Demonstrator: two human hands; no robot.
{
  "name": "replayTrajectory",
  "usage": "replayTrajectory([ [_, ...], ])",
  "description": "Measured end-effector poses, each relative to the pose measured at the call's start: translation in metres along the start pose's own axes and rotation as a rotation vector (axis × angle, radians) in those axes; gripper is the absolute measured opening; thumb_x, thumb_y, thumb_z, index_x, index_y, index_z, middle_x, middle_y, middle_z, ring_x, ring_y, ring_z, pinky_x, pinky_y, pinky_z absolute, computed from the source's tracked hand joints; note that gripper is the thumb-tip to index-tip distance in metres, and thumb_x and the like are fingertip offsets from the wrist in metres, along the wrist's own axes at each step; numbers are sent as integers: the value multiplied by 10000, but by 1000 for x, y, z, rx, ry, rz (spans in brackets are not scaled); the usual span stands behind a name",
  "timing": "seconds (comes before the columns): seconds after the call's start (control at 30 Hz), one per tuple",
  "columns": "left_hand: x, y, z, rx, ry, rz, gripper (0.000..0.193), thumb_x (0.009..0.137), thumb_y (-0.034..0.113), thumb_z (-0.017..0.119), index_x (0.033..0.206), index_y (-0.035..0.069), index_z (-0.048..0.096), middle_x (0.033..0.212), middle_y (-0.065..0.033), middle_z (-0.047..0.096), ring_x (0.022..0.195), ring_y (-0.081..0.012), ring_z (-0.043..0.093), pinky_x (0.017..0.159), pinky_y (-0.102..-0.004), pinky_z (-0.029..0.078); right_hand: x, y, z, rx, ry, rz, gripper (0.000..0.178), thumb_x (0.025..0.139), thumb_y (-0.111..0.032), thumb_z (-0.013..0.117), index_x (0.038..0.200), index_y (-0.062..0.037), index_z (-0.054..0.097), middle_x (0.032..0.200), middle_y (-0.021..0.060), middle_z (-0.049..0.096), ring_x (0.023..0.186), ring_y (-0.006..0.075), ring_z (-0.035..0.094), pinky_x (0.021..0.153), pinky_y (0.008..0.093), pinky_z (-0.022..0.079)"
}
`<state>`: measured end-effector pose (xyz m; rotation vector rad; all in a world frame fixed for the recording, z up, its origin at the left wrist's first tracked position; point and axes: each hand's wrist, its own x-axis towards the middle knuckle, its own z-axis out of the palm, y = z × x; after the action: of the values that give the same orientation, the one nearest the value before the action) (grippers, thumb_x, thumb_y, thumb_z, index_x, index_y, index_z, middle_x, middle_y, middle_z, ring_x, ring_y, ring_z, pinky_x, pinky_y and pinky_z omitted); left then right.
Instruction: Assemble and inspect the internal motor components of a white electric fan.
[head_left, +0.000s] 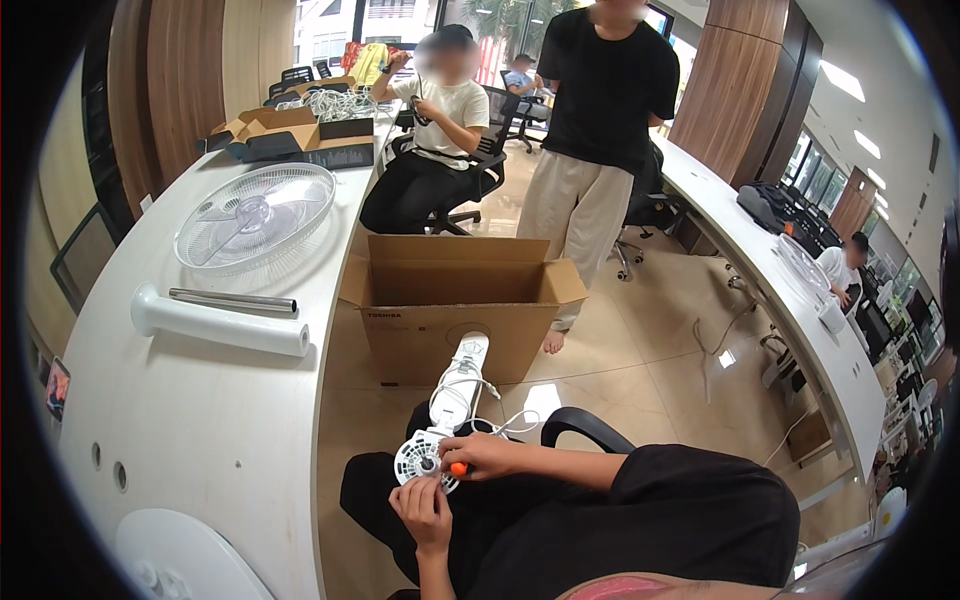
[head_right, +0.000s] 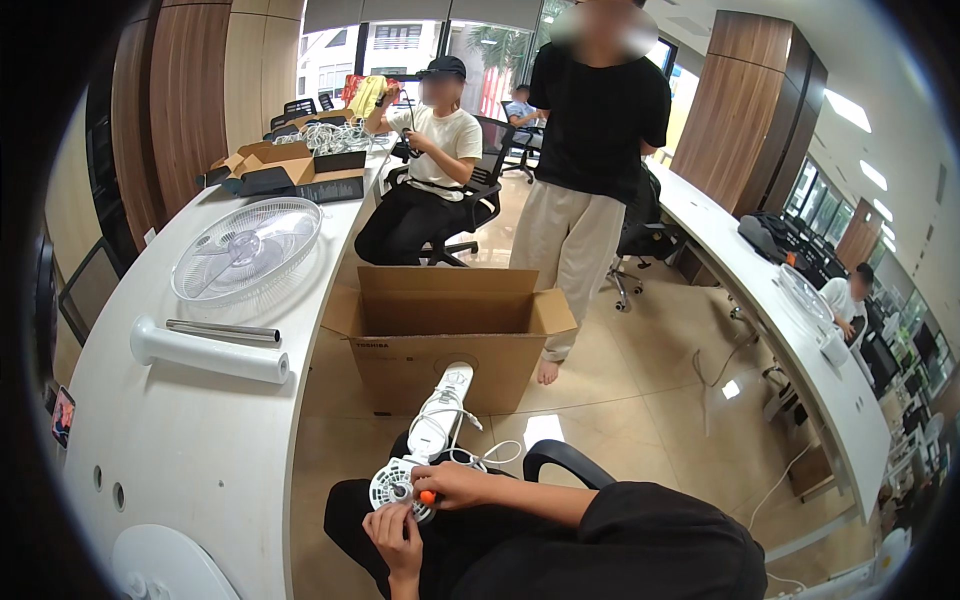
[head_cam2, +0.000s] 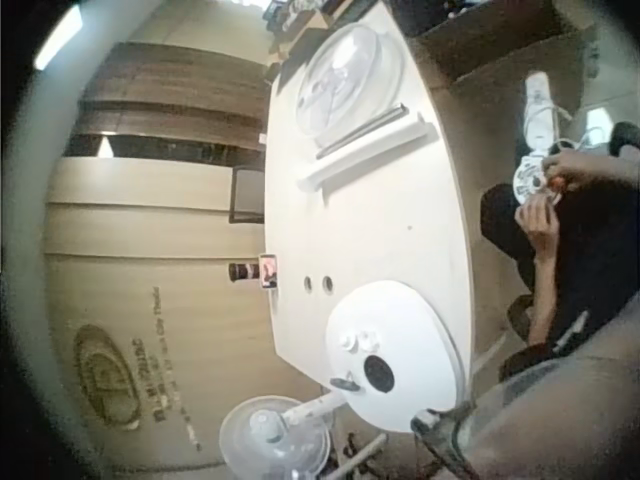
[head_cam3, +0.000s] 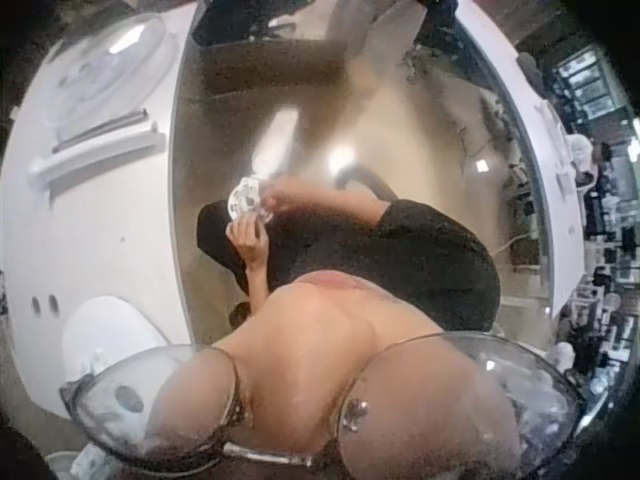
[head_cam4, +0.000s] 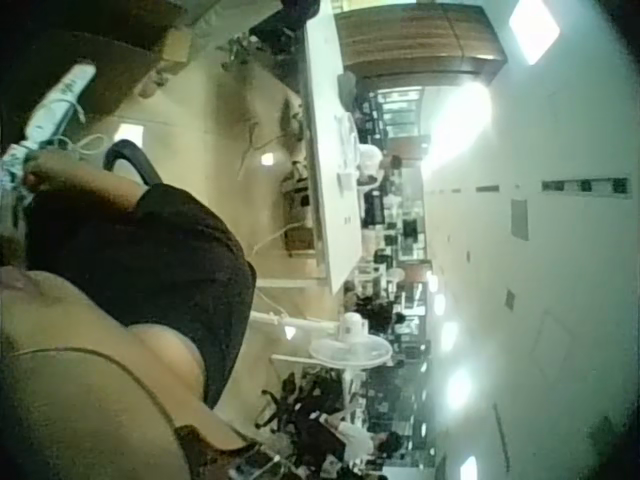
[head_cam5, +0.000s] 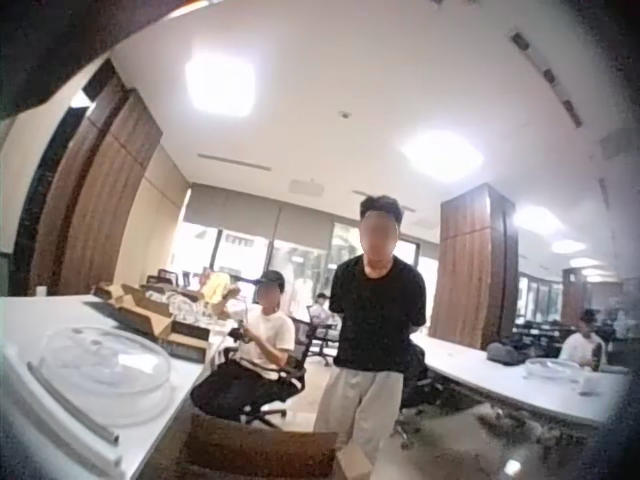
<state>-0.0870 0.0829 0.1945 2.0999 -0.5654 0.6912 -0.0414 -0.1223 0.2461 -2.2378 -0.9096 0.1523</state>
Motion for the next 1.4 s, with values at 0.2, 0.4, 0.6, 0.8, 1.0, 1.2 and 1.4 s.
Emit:
replayTrajectory([
  [0.2,-2,-1,2,12,-4,0,167,810,-1,706,965,56,683,970,-66,683,984,-242,631,926,-429,400,-5,2,5,-43,9,-5,305,757,-61,751,1043,-59,644,1105,108,593,854,333,677,722,412,535],
  [0.4,-2,0,3,0,-11,-4,152,819,-2,700,961,51,684,970,-73,689,982,-248,631,936,-433,396,-6,5,3,-55,19,-48,320,773,-85,762,1074,-67,659,1096,105,592,839,331,677,710,409,531],
  [0.6,-1,3,4,9,-15,5,155,820,10,704,968,55,688,973,-69,683,985,-243,625,940,-432,389,-7,5,-2,-27,-40,-30,311,824,-122,750,1125,-74,690,1096,102,593,877,321,670,754,401,526],
  [0.8,-1,1,5,50,-7,30,172,817,41,721,986,67,722,957,-39,664,974,-219,615,921,-426,387,-4,9,5,145,28,47,222,870,-177,742,1045,-39,728,1074,99,611,924,292,658,798,380,515],
  [1.0,-1,3,6,62,0,28,158,827,49,729,985,64,734,926,-34,641,942,-214,606,909,-424,384,1,9,10,205,97,140,220,849,-186,739,949,5,696,1013,134,635,948,315,650,831,397,512],
  [1.2,-2,2,6,61,-7,24,175,824,44,730,998,59,735,935,-39,642,958,-220,605,922,-422,380,0,4,9,101,117,141,198,856,-178,742,952,-19,674,1005,115,628,935,324,649,820,387,511],
  [1.4,-1,4,5,50,-15,11,185,822,35,724,1005,57,737,949,-43,642,974,-229,602,931,-426,380,0,-2,7,124,120,147,186,841,-166,738,947,-23,685,1018,132,614,934,347,641,818,414,508],
])
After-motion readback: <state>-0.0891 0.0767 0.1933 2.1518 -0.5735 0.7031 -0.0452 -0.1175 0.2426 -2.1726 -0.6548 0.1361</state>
